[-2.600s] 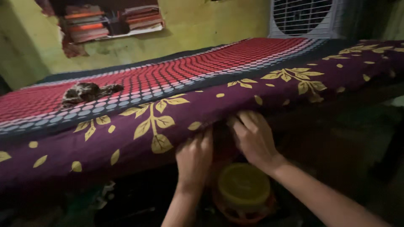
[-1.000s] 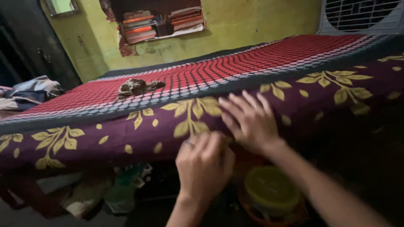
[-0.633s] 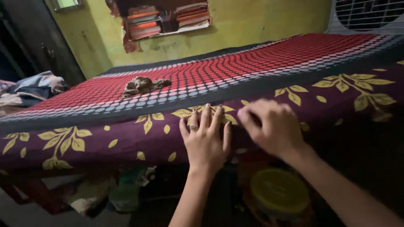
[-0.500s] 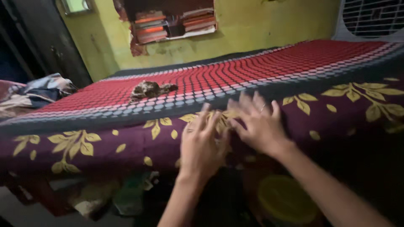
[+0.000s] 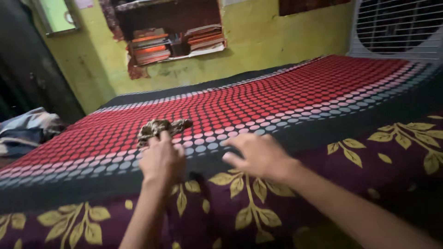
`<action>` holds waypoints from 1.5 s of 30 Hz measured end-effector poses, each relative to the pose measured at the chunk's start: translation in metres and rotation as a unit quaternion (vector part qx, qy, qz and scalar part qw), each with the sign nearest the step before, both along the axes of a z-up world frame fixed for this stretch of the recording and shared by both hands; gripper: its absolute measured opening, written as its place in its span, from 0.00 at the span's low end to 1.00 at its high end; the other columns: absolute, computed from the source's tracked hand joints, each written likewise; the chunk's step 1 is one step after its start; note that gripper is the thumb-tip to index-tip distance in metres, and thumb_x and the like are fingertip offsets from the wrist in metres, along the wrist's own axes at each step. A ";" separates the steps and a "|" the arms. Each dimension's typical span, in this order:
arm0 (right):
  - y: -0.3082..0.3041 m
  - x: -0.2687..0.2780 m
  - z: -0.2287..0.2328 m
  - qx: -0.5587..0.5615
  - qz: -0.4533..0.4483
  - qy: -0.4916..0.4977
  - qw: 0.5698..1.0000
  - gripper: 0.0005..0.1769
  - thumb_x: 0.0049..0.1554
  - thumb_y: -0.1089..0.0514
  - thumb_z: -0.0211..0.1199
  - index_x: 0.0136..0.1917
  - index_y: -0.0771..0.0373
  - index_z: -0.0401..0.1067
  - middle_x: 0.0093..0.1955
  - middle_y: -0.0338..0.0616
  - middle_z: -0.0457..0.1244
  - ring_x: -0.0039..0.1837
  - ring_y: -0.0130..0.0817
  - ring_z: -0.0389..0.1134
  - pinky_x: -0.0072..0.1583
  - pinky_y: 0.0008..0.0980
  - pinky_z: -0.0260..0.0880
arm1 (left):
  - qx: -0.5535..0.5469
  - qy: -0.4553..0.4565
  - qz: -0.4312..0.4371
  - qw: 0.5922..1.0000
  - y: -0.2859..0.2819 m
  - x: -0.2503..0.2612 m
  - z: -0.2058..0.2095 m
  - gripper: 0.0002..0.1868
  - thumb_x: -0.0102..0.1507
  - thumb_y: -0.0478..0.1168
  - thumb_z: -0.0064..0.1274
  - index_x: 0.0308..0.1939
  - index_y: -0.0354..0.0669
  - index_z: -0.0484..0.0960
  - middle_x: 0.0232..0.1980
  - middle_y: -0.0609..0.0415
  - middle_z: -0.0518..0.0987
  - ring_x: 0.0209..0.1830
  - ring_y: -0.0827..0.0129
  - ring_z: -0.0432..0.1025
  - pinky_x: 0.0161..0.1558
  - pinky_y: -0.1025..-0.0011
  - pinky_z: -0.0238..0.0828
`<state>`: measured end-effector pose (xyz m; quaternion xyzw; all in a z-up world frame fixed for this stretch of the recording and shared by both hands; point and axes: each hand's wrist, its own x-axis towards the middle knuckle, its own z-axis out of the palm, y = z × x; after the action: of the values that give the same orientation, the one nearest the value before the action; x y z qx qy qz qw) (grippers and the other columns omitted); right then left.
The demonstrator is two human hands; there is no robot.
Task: The person wipes a large patterned fabric surface with a cloth, moving across different sections and smoothing the material. The person also folds and adjusts a second patterned fabric along the edge of the surface.
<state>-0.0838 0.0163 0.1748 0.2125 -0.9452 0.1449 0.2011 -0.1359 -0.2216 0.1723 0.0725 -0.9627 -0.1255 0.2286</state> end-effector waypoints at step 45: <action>0.244 -0.104 0.005 0.259 -0.423 0.027 0.868 0.16 0.58 0.55 0.58 0.58 0.58 0.77 0.61 0.49 0.70 0.65 0.44 0.69 0.75 0.49 0.64 | 0.123 0.024 -0.106 0.986 0.041 -0.198 -0.100 0.28 0.67 0.55 0.42 0.68 0.49 0.71 0.64 0.39 0.73 0.70 0.46 0.64 0.67 0.30 0.44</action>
<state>-0.1880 0.2603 0.1798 -0.1591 -0.9423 -0.2102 0.2064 -0.3343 -0.1807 0.0722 -0.0056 -0.9363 -0.2682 0.2266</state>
